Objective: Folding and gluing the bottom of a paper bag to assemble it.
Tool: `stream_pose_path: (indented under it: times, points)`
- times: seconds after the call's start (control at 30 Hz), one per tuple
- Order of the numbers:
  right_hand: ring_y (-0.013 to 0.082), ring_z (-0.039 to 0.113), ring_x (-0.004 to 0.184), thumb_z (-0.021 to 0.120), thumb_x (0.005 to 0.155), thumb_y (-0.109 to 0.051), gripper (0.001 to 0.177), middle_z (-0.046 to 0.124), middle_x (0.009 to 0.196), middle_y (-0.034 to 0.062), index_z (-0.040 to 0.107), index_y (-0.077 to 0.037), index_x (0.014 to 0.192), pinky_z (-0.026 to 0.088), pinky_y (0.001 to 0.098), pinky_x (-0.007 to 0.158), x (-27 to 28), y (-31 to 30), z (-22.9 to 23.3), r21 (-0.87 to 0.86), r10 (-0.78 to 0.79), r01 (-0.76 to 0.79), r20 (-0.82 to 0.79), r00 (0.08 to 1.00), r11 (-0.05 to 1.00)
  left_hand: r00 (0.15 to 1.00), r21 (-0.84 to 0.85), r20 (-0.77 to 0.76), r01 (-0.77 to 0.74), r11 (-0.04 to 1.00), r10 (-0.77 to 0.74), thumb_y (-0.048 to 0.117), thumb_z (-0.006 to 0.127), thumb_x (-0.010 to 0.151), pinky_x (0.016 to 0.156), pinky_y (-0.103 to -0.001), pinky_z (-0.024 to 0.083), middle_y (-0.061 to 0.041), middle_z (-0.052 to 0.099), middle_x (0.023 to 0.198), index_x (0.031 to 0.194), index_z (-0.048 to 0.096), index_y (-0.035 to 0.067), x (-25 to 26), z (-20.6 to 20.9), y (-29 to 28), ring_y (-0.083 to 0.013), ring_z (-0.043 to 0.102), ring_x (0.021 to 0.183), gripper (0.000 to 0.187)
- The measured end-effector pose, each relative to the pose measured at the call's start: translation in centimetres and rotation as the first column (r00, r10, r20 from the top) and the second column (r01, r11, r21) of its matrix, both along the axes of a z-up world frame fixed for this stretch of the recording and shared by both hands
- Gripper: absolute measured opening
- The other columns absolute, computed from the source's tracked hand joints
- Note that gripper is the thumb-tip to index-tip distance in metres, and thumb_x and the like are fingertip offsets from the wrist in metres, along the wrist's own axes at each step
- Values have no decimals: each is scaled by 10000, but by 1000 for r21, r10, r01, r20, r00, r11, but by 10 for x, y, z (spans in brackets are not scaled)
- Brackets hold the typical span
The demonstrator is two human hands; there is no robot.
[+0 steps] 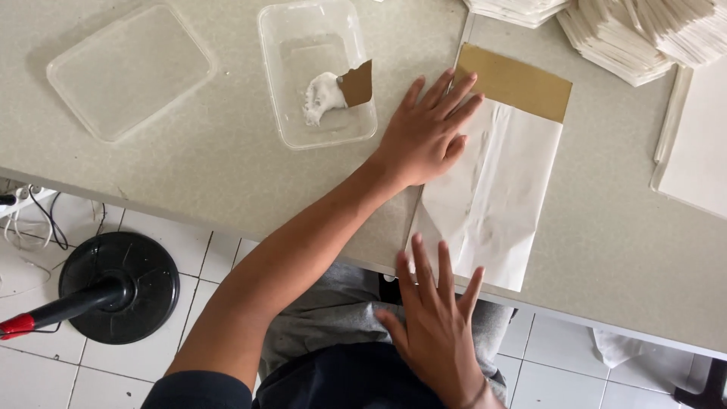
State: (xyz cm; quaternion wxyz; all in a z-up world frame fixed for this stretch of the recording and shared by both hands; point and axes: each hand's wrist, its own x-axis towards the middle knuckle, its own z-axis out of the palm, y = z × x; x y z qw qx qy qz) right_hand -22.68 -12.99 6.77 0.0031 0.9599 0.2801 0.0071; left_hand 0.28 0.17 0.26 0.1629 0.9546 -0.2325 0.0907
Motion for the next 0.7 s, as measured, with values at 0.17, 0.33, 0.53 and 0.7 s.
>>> stream_pose_path:
  times: [0.17, 0.33, 0.53, 0.7]
  points:
    - [362, 132, 1575, 680, 873, -512, 748, 164, 1698, 150, 453, -201, 1515, 98, 723, 1167, 2, -63, -9, 258, 109, -84, -84, 990, 962, 1000, 0, 27, 2, 1000, -2, 414, 483, 1069, 1237, -554, 222, -67, 216, 1669, 1586, 388, 182, 0, -1, 1, -295, 235, 1548, 574]
    - [466, 340, 1529, 754, 878, -373, 783, 316, 1662, 226, 402, -139, 1537, 355, 646, 1237, 42, -118, -13, 355, -32, -12, 120, 992, 935, 996, -8, 83, 23, 1000, -23, 454, 553, 1091, 1256, -570, 236, -92, 44, 1693, 1627, 366, 190, -1, 0, 3, -333, 178, 1582, 626]
    - [354, 491, 1446, 704, 914, -370, 536, 555, 1508, 120, 582, -126, 1376, 405, 580, 1162, 60, -125, -14, 311, 92, -145, 181, 979, 939, 965, -72, -54, 251, 965, -255, 375, 461, 1093, 1237, -608, 206, -122, 198, 1668, 1545, 432, 144, -22, 50, 11, -314, 216, 1534, 508]
    - [283, 591, 1317, 763, 857, -180, 425, 655, 1382, 58, 669, -149, 1271, 447, 538, 1116, 61, -119, -15, 318, 93, -173, 250, 964, 932, 854, -212, -332, 346, 914, -400, 437, 583, 986, 1204, -614, 146, -123, 321, 1639, 1515, 428, 102, -86, 90, 19, -303, 214, 1533, 645]
